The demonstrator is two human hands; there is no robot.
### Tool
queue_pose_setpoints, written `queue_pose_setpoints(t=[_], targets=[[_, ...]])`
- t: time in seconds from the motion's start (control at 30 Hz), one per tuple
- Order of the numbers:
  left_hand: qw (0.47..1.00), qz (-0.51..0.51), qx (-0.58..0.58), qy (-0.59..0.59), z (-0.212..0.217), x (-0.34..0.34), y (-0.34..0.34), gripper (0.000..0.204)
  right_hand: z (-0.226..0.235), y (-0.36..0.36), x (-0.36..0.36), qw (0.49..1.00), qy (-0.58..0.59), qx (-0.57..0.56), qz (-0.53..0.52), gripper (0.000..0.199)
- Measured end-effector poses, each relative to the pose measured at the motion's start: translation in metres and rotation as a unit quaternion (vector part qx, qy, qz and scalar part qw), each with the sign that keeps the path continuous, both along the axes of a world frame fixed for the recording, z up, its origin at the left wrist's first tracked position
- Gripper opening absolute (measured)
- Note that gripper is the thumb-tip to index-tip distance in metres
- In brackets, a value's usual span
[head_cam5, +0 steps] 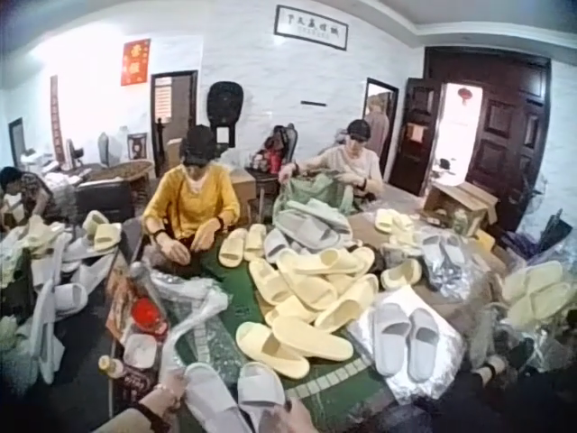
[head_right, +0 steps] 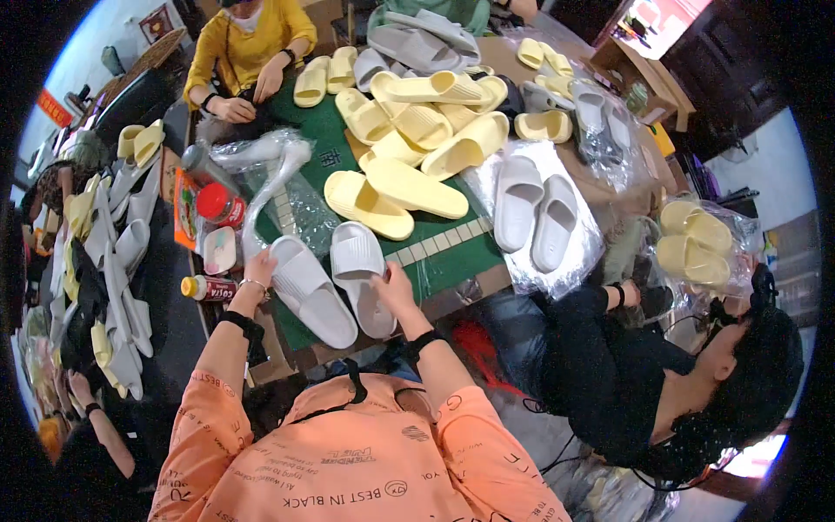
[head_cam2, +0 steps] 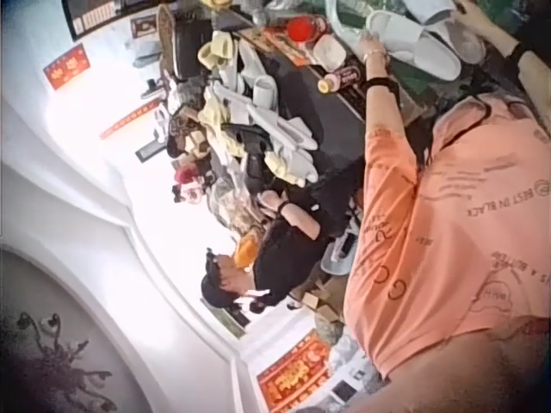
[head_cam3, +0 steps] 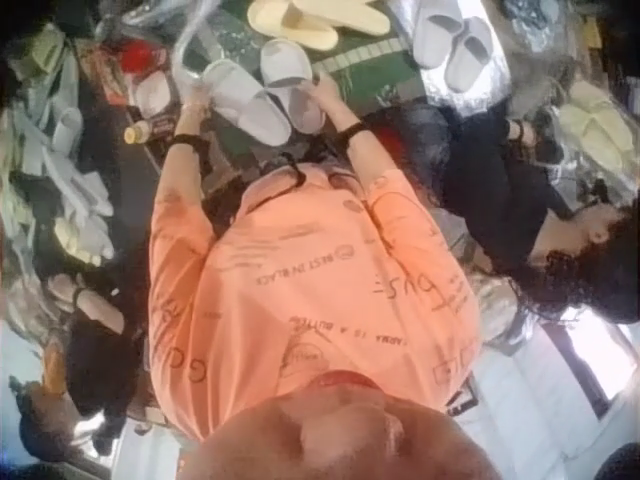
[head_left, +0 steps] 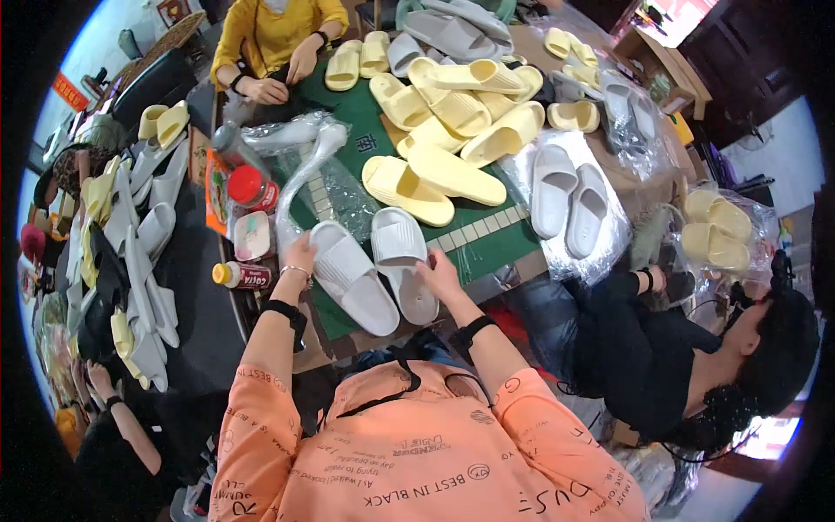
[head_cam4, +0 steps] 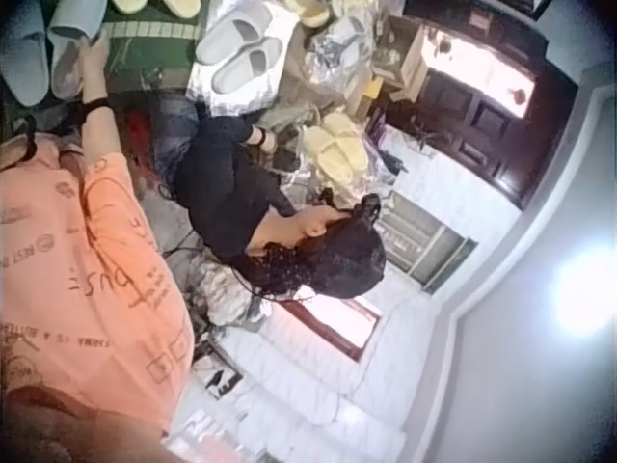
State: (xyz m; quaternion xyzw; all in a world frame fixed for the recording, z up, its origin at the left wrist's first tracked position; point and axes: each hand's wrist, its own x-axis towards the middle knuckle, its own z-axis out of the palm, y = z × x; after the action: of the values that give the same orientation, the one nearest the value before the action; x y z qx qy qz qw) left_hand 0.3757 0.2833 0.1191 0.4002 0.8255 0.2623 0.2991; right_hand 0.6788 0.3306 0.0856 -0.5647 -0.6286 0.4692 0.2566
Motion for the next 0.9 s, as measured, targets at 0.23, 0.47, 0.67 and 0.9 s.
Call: queue_pose_setpoints(t=[0.23, 0.47, 0.67, 0.9], targets=[[0.973, -0.089, 0.191, 0.095, 0.038, 0.121, 0.013, 0.022, 0.006, -0.007, 0.093, 0.969, -0.175, 0.087, -0.147, 0.018], [0.934, -0.147, -0.027, -0.323, -0.001, 0.24, -0.003, 0.019, -0.004, -0.007, 0.091, 0.966, -0.236, 0.015, -0.101, 0.016], [0.919, -0.11, -0.105, -0.365, 0.003, 0.263, 0.006, 0.021, 0.001, -0.008, 0.103, 0.982, -0.124, 0.034, -0.139, 0.015], [0.884, -0.057, -0.157, -0.437, -0.01, 0.27, 0.027, 0.02, 0.034, -0.03, 0.091, 0.996, 0.025, -0.062, -0.062, 0.016]])
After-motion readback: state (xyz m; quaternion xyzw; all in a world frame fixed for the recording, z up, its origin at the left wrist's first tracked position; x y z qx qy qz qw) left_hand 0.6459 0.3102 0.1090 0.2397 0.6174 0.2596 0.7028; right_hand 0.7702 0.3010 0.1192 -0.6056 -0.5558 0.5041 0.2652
